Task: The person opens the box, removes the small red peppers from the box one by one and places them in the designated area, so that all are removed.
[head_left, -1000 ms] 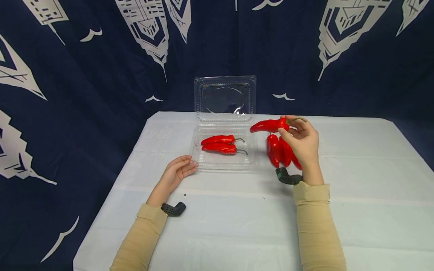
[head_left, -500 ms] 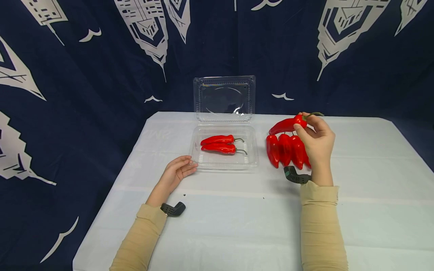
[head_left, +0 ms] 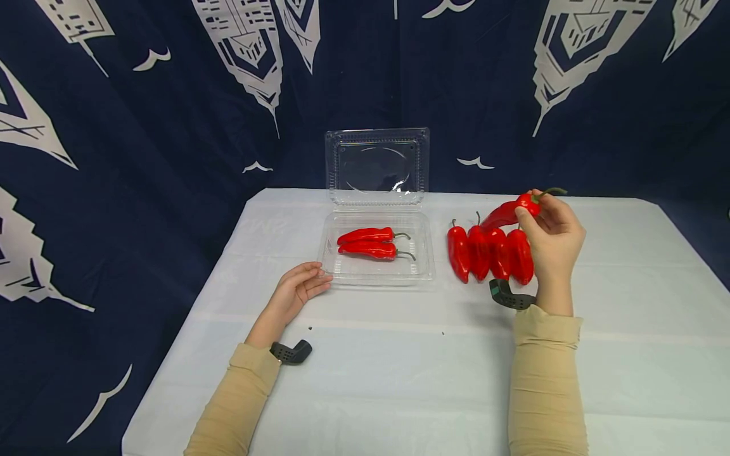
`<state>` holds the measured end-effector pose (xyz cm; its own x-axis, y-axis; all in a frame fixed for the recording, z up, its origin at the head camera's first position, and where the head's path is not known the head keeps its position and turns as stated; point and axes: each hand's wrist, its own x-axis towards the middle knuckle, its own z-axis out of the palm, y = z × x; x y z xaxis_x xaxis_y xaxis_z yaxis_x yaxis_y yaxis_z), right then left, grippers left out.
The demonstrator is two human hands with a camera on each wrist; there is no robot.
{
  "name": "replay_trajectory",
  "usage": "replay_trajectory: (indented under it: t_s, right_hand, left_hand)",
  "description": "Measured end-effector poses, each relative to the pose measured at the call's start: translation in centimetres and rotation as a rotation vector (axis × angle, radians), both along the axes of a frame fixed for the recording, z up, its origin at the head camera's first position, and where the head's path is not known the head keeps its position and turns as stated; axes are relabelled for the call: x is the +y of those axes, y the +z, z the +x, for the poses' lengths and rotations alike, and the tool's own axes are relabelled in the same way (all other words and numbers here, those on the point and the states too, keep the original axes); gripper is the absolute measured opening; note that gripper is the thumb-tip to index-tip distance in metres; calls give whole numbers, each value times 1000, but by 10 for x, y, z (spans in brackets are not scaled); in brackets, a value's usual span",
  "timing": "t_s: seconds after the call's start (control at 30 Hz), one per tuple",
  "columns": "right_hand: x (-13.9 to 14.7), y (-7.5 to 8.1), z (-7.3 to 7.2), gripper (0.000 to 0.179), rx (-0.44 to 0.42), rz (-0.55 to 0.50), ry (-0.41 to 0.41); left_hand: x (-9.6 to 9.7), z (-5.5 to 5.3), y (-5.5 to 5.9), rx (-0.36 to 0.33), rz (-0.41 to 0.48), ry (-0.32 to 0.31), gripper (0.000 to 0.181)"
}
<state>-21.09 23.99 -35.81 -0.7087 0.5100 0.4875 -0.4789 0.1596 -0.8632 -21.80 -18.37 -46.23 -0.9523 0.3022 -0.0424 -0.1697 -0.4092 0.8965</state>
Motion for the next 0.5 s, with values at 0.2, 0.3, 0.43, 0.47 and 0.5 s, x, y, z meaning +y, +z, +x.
replay_trajectory:
  t_s: [0.2, 0.3, 0.43, 0.47, 0.5]
  right_hand:
    - [6, -2, 0, 31, 59, -73, -1]
    - [11, -5, -1, 30, 73, -105, -14]
    - [17, -7, -1, 30, 84, -148, -35]
    - [18, -8, -1, 30, 85, -158, -39]
    - [19, -8, 0, 30, 83, -164, -46]
  left_hand:
    - [0, 0, 0, -7, 1, 6, 17]
    - [0, 0, 0, -8, -4, 6, 17]
    - [0, 0, 0, -8, -8, 9, 17]
    - [0, 0, 0, -8, -8, 9, 17]
    - [0, 0, 0, -7, -8, 8, 17]
